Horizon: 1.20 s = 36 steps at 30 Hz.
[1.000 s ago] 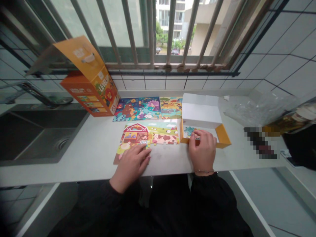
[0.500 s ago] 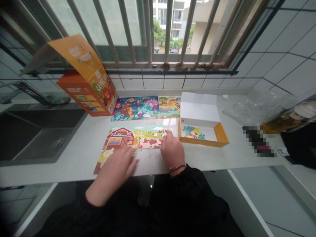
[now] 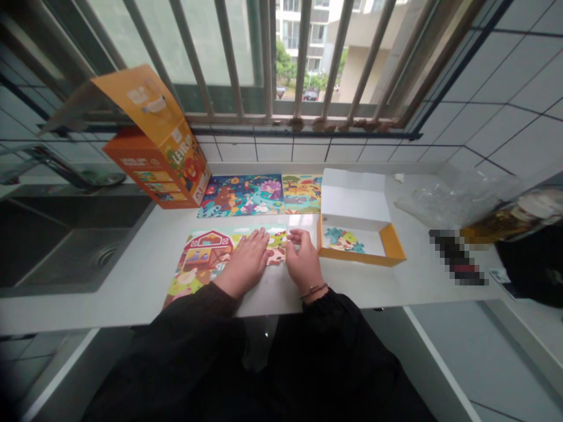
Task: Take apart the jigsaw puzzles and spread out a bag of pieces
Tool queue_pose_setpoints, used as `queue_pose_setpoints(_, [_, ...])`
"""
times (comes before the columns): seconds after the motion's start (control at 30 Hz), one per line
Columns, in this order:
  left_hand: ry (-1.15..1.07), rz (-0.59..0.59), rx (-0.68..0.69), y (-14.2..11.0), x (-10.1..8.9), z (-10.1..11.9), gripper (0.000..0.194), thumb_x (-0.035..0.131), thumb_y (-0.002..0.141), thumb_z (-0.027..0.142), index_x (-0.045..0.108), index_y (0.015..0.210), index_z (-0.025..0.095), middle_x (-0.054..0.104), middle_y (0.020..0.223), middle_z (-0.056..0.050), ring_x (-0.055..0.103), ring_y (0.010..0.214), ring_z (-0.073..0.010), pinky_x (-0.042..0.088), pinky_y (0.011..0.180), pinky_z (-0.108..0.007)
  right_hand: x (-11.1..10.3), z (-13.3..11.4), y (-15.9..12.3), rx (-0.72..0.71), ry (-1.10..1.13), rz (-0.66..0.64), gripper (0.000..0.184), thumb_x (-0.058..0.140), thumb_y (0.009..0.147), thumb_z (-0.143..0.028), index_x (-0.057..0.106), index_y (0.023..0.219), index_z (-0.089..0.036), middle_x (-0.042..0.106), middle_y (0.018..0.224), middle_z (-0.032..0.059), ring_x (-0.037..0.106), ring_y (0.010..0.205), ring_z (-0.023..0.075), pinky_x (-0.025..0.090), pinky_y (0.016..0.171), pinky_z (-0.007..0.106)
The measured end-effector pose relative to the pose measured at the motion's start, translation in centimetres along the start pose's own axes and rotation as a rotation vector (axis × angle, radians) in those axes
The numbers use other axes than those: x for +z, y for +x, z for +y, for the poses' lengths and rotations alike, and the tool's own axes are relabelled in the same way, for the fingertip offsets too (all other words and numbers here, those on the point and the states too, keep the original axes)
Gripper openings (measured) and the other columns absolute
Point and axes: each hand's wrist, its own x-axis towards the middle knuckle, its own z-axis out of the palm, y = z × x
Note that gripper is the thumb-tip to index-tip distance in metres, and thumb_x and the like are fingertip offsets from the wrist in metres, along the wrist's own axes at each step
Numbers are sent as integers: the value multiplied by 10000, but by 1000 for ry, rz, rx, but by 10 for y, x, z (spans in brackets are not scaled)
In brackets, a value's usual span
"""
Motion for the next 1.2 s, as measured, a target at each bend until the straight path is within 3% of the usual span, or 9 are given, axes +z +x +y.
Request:
queue_pose_setpoints(0.17, [6, -1, 9, 1, -2, -1, 548, 401, 1125, 313, 463, 1637, 130, 404, 1748, -148, 374, 1629, -318, 307, 1341, -567, 12, 1, 12, 120, 269, -79, 402, 673, 908, -422, 580, 1253, -237, 654, 1224, 71, 754, 882, 186, 676, 751, 354])
queue_pose_setpoints(0.43, [-43, -7, 3, 2, -5, -1, 544, 421, 1122, 340, 472, 1626, 142, 410, 1746, -154, 375, 1629, -310, 298, 1343, -548, 12, 1, 14, 87, 154, -112, 470, 697, 904, -399, 602, 1325, -214, 698, 1271, 95, 763, 831, 162, 653, 691, 299])
queue_pose_setpoints(0.53, [-65, -6, -6, 3, -6, -1, 539, 432, 1117, 354, 483, 1615, 153, 425, 1737, -158, 387, 1622, -314, 306, 1335, -562, 9, 1, 12, 68, 108, -105, 421, 674, 931, -398, 624, 1301, -202, 732, 1144, 81, 757, 820, 174, 663, 702, 319])
queue_pose_setpoints(0.7, [-75, -6, -12, 3, -6, -1, 542, 443, 1116, 372, 490, 1607, 148, 427, 1737, -151, 374, 1627, -313, 291, 1342, -548, 4, -10, 7, -73, 79, 59, 394, 597, 1009, -410, 637, 1331, -186, 702, 1093, 82, 727, 834, 180, 673, 748, 339])
queue_pose_setpoints(0.8, [-81, -4, -14, 3, -5, -2, 545, 454, 1112, 372, 491, 1606, 147, 429, 1736, -153, 380, 1624, -312, 290, 1342, -545, -2, -21, 2, -201, -53, 231, 301, 564, 1040, -393, 726, 1194, -191, 691, 1108, 101, 711, 885, 193, 662, 795, 355])
queue_pose_setpoints(0.9, [-85, 6, -18, 3, -5, -3, 538, 472, 1103, 365, 498, 1602, 166, 444, 1729, -145, 397, 1615, -312, 301, 1337, -547, -13, -31, -4, -314, -144, 371, 265, 572, 1048, -348, 779, 1089, -188, 700, 1043, 99, 705, 911, 211, 640, 823, 379])
queue_pose_setpoints(1.07, [-88, 9, -20, 3, -4, -4, 533, 477, 1102, 378, 518, 1591, 169, 453, 1725, -135, 407, 1610, -312, 318, 1335, -541, -54, -30, -4, -410, -453, 594, 257, 620, 1037, -310, 815, 1161, -199, 705, 1019, 112, 678, 968, 247, 597, 864, 399])
queue_pose_setpoints(1.13, [-87, 8, -15, 4, -4, -5, 538, 478, 1104, 385, 515, 1596, 170, 450, 1727, -136, 400, 1615, -307, 319, 1336, -538, -72, -22, 1, -378, -555, 604, 281, 601, 1041, -310, 815, 1174, -186, 691, 1017, 123, 666, 960, 255, 589, 836, 391])
queue_pose_setpoints(1.2, [-89, 9, -15, 4, -4, -5, 536, 479, 1104, 383, 516, 1596, 172, 448, 1728, -139, 403, 1613, -310, 319, 1336, -543, -86, -13, 7, -342, -641, 511, 293, 576, 1040, -290, 811, 1162, -163, 693, 1018, 131, 660, 958, 263, 582, 857, 410])
